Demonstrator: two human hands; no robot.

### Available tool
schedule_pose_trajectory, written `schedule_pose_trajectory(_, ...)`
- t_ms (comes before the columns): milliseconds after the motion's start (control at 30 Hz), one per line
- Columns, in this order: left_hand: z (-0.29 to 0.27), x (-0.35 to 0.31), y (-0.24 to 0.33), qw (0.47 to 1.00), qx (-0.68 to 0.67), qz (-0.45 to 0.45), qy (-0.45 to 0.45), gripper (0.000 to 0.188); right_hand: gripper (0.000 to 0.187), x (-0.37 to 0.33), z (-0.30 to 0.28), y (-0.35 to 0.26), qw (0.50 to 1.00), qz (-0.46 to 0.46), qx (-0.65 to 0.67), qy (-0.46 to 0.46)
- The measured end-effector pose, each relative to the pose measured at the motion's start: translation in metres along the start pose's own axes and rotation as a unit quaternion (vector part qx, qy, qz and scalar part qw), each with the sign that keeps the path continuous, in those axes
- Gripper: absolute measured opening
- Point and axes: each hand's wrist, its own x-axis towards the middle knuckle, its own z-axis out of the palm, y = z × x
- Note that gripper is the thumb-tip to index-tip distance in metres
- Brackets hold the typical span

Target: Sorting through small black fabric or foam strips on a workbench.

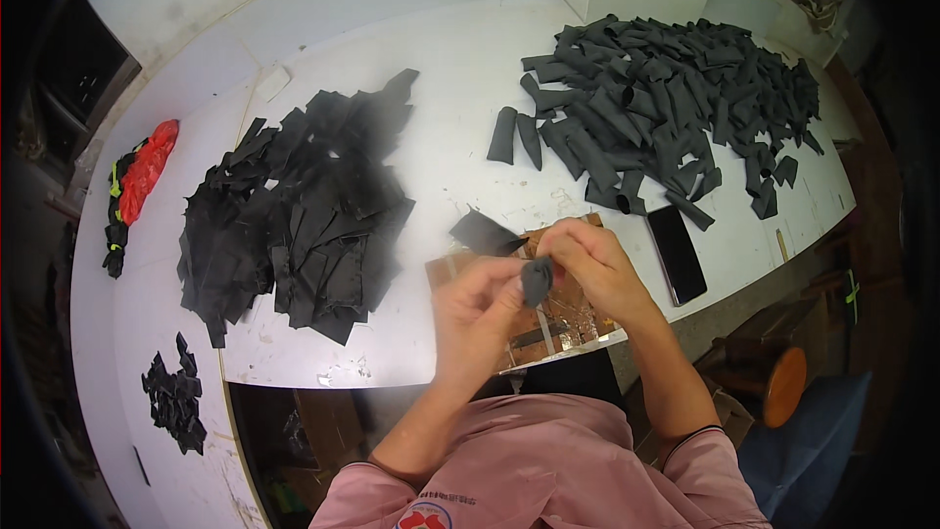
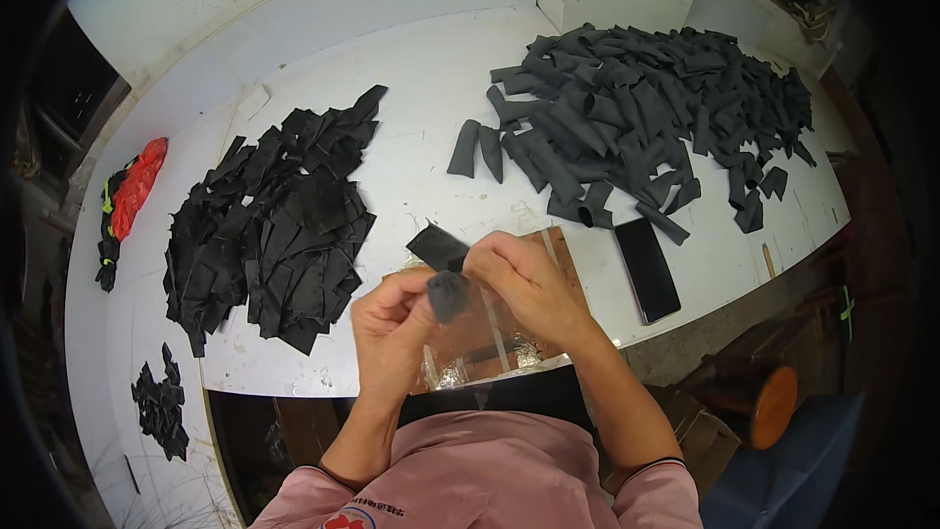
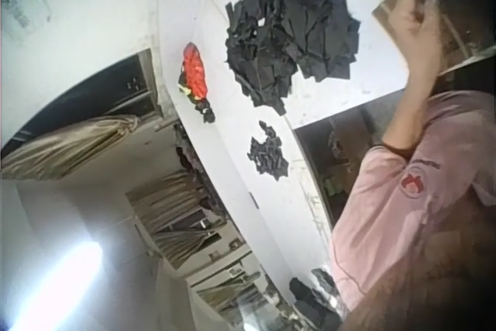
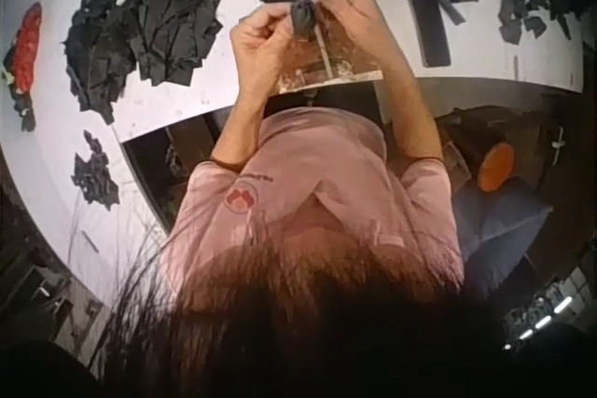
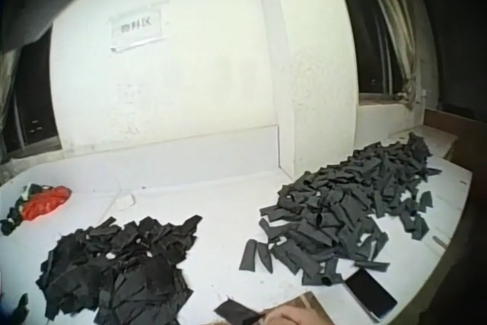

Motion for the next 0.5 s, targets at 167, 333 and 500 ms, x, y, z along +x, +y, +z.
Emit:
schedule_pose_trajectory(167,-0.001,0.004,0.009,0.99,-0.139,0.014,0.021,0.01,0.014,-0.008,0.015,-0.041,0.845,-0.269,-0.458,0.062)
schedule_pose_trajectory(333,0.0,0.003,0.002,0.987,-0.032,0.148,0.057,0.015,0.014,-0.008,0.012,-0.033,0.826,-0.246,-0.505,0.036)
schedule_pose_trajectory(500,-0.002,0.005,-0.006,0.985,0.068,0.157,-0.008,0.014,0.013,-0.012,0.007,-0.007,0.859,-0.252,-0.441,0.061)
